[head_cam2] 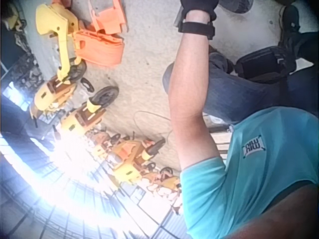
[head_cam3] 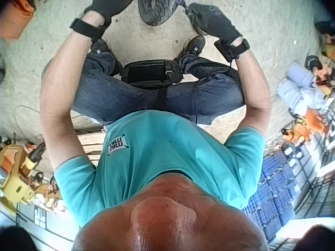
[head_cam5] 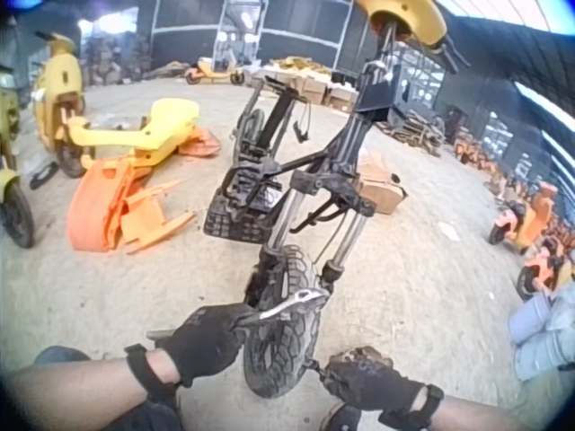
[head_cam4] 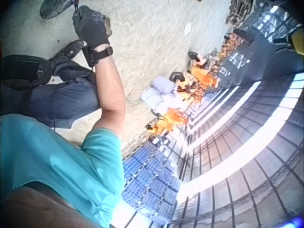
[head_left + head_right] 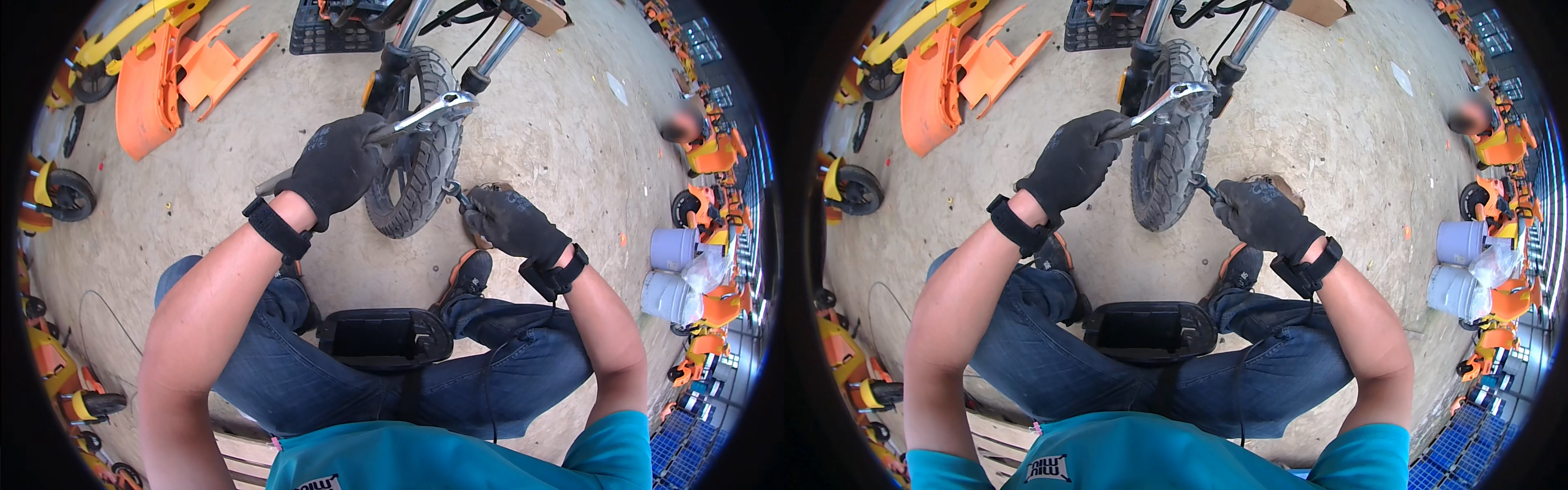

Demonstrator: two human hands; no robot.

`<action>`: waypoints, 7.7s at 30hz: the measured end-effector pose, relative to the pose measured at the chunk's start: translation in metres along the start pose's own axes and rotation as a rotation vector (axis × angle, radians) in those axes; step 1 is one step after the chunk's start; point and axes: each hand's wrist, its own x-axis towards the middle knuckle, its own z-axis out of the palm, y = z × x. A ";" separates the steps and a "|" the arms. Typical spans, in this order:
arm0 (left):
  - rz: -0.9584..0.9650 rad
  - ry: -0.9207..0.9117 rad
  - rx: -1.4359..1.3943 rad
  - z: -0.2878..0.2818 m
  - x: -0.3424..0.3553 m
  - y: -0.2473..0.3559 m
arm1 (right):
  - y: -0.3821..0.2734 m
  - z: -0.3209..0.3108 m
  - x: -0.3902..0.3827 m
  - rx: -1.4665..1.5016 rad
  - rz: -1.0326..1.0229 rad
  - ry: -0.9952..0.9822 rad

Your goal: The person unscrews and tightens bolts on the front wheel of a motorcycle using an adjustable wrench and a smaller wrench.

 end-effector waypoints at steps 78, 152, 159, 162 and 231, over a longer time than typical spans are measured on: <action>-0.230 0.082 -0.626 -0.003 0.009 -0.009 | -0.014 -0.017 -0.003 -0.015 0.112 -0.062; -0.274 -0.165 -0.571 0.003 0.007 -0.006 | 0.002 0.013 0.042 0.349 0.256 0.026; -0.306 -0.162 -0.455 0.007 0.003 0.038 | 0.030 -0.014 0.038 0.207 0.212 0.334; -0.246 -0.184 -0.607 0.006 0.007 0.040 | 0.006 -0.033 0.030 0.373 0.190 0.296; -0.019 -0.237 -0.500 0.015 0.041 0.062 | -0.015 -0.022 0.017 0.846 0.315 0.431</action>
